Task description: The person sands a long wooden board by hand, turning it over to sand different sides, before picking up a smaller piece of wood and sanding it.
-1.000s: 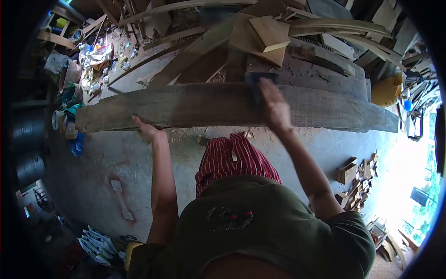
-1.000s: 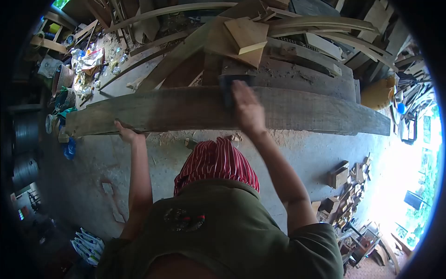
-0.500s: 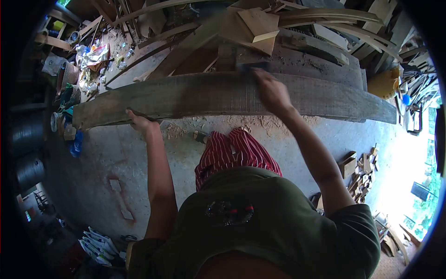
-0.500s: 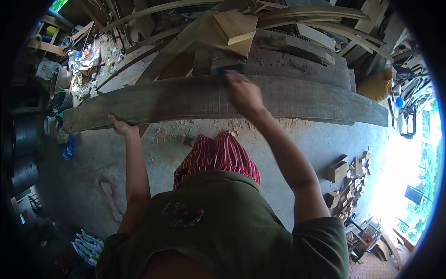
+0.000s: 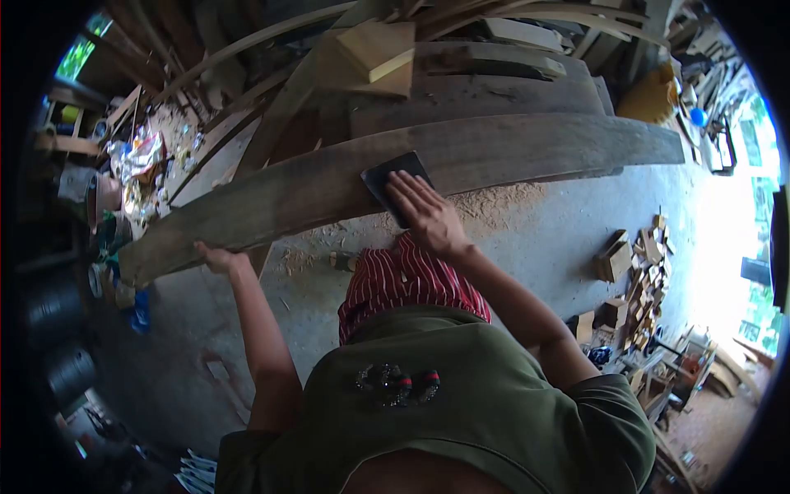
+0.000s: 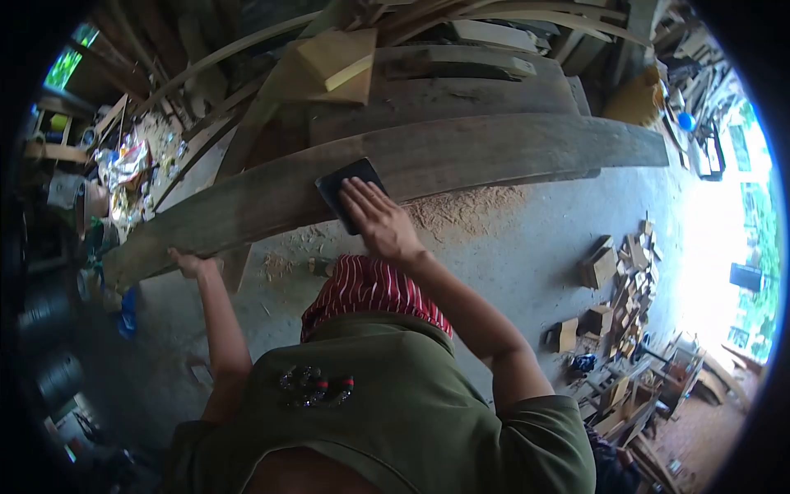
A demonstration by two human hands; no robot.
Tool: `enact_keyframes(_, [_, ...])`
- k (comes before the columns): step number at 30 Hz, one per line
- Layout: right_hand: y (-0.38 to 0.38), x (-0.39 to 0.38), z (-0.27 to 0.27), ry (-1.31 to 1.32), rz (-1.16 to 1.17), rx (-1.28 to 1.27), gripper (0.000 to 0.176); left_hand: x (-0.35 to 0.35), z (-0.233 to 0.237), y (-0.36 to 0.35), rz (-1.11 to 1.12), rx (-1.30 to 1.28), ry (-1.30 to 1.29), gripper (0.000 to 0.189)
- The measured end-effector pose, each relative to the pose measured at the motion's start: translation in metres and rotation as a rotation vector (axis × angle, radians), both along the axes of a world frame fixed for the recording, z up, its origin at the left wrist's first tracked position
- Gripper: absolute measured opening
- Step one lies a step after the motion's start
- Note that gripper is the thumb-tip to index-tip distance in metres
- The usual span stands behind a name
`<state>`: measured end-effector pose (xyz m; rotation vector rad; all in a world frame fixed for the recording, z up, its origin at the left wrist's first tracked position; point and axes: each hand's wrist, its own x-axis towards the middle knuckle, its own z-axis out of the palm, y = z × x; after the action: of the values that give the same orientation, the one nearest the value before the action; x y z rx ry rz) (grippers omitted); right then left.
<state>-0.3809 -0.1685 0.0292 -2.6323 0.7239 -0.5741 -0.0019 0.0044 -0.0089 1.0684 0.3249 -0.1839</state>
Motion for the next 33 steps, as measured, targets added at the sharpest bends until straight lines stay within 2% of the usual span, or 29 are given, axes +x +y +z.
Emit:
enact_keyframes(1, [-0.013,-0.022,-0.005,0.021,-0.007,-0.008,0.058,-0.001,0.002,0.0,-0.021,-0.004,-0.001,0.058])
enact_keyframes(3, [-0.052,-0.085,-0.005,0.069,-0.272,-0.045,0.061,0.002,0.0,0.001,0.003,0.088,0.025,0.059])
enact_keyframes(6, [-0.116,-0.188,-0.013,0.022,-0.557,-0.166,0.051,-0.032,0.042,-0.016,0.019,0.107,0.092,0.063])
enact_keyframes(7, [-0.129,-0.204,-0.013,0.025,-0.686,-0.173,0.05,-0.038,0.048,-0.019,0.018,0.106,0.113,0.065])
enact_keyframes(9, [-0.14,-0.202,-0.025,0.069,-0.815,-0.266,0.049,-0.029,0.025,-0.01,-0.012,0.073,0.089,0.066])
enact_keyframes(10, [-0.134,-0.187,-0.039,0.026,-0.803,-0.246,0.055,-0.027,0.013,-0.009,-0.04,0.043,0.07,0.067])
enact_keyframes(11, [-0.115,-0.16,-0.037,0.063,-0.659,-0.285,0.063,-0.034,0.007,-0.014,-0.052,0.03,0.067,0.067])
enact_keyframes(12, [-0.091,-0.13,-0.034,-0.034,-0.47,-0.273,0.067,-0.044,0.003,-0.02,-0.069,0.076,0.113,0.067])
enact_keyframes(15, [-0.031,-0.064,-0.022,-0.008,-0.113,-0.067,0.064,-0.065,-0.004,-0.031,-0.097,0.092,0.157,0.067])
enact_keyframes(17, [-0.052,-0.088,-0.014,0.034,-0.059,-0.091,0.061,-0.062,-0.008,-0.038,-0.107,0.057,0.16,0.066])
enact_keyframes(19, [-0.095,-0.136,-0.014,0.055,-0.291,-0.126,0.058,-0.055,-0.016,-0.028,-0.151,0.013,0.168,0.066])
enact_keyframes(22, [-0.164,-0.215,-0.024,-0.05,-0.596,-0.186,0.05,-0.078,0.01,-0.039,-0.103,0.034,0.171,0.064])
enact_keyframes(23, [-0.178,-0.226,-0.024,-0.04,-0.75,-0.168,0.048,-0.078,0.008,-0.041,-0.107,0.03,0.167,0.064])
enact_keyframes(25, [-0.184,-0.218,-0.031,0.051,-0.864,-0.263,0.051,-0.075,0.001,-0.041,-0.054,0.069,0.087,0.063])
enact_keyframes(27, [-0.153,-0.177,-0.042,-0.106,-0.663,-0.293,0.055,-0.104,0.043,-0.057,-0.048,0.041,0.145,0.062])
enact_keyframes(28, [-0.132,-0.145,-0.042,-0.062,-0.554,-0.262,0.057,-0.115,0.057,-0.062,-0.033,0.031,0.198,0.062])
enact_keyframes(29, [-0.105,-0.113,-0.035,-0.12,-0.416,-0.203,0.06,-0.115,0.054,-0.063,-0.035,0.023,0.209,0.062])
enact_keyframes(31, [-0.062,-0.068,-0.013,-0.064,-0.265,-0.064,0.062,-0.109,0.05,-0.061,-0.007,0.052,0.179,0.062])
enact_keyframes(33, [-0.07,-0.086,0.0,0.045,-0.225,-0.054,0.062,-0.104,0.04,-0.06,-0.017,0.048,0.134,0.064])
